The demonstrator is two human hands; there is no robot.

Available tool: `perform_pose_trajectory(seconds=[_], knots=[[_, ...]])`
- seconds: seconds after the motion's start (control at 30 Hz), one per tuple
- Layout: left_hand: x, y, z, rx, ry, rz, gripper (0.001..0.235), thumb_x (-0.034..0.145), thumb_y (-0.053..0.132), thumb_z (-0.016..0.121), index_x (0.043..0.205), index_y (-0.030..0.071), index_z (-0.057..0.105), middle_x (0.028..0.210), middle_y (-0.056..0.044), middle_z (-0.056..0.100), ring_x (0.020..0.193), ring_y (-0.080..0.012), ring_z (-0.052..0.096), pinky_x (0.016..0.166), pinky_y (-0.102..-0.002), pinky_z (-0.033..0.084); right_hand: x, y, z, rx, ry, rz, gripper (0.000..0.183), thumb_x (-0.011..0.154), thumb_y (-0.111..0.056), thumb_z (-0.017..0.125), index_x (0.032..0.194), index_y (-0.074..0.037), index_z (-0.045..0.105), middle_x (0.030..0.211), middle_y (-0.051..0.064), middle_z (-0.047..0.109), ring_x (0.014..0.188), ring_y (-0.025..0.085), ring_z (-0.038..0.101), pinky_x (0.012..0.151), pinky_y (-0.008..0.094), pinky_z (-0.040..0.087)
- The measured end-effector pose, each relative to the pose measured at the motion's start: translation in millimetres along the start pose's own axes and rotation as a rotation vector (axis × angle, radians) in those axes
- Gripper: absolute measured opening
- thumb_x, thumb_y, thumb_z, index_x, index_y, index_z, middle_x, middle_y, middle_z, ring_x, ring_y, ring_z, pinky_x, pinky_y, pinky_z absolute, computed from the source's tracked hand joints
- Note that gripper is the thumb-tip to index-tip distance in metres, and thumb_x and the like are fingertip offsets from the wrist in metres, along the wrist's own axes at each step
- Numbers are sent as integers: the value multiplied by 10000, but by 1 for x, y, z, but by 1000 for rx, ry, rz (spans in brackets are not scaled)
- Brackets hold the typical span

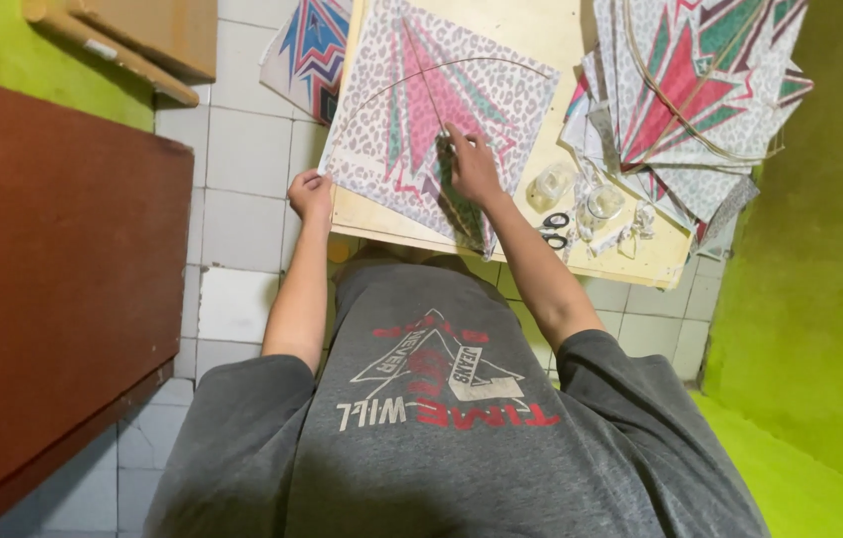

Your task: Assembling kites by securing the paper covering to the bamboo frame using adhesive tape.

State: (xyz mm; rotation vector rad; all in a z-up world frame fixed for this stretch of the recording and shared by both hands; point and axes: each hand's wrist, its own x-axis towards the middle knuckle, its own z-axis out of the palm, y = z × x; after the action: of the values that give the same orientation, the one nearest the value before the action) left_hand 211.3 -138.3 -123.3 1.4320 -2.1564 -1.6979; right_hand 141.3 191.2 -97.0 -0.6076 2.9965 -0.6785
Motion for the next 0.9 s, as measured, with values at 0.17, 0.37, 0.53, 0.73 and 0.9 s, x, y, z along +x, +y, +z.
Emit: perform_pose_trajectory(seconds=[0.17,0.37,0.53,0.73,0.9], knots=[[7,-13,0,-154,-49,61,364,770,74,834,1113,128,723,847,-58,750,759,-115,682,732,-277,581,-10,-5,-8,-76,-13,-32,742,890,-86,579,1595,-191,372,1210,-16,725,1249,278,532,873,475,538],[7,-10,-4,-217,-101,42,493,790,53,825,1242,97,632,895,-55,691,803,-115,645,764,-273,559,-21,-4,-1,-106,-25,-31,738,889,-63,514,1600,-191,362,1245,-16,703,1236,274,547,874,445,516],[-2,-4,-11,-249,-115,11,495,815,68,841,1255,137,625,890,-29,688,803,-85,660,741,-242,558,-28,-7,5,-116,19,-22,726,884,-66,513,1589,-160,372,1235,41,694,1245,278,555,905,446,489],[0,-6,-17,-262,-142,-4,491,850,96,834,1286,132,611,942,-60,690,840,-111,678,753,-268,589,-24,-35,-28,-187,4,-33,683,916,-73,471,1590,-133,377,1214,52,694,1256,269,547,887,418,465],[0,-1,-17,-266,-169,-5,498,862,95,831,1304,120,602,955,-73,693,844,-121,681,764,-280,598,-23,-25,-18,-184,23,-47,673,922,-78,457,1590,-115,379,1207,72,692,1259,268,545,876,411,455]])
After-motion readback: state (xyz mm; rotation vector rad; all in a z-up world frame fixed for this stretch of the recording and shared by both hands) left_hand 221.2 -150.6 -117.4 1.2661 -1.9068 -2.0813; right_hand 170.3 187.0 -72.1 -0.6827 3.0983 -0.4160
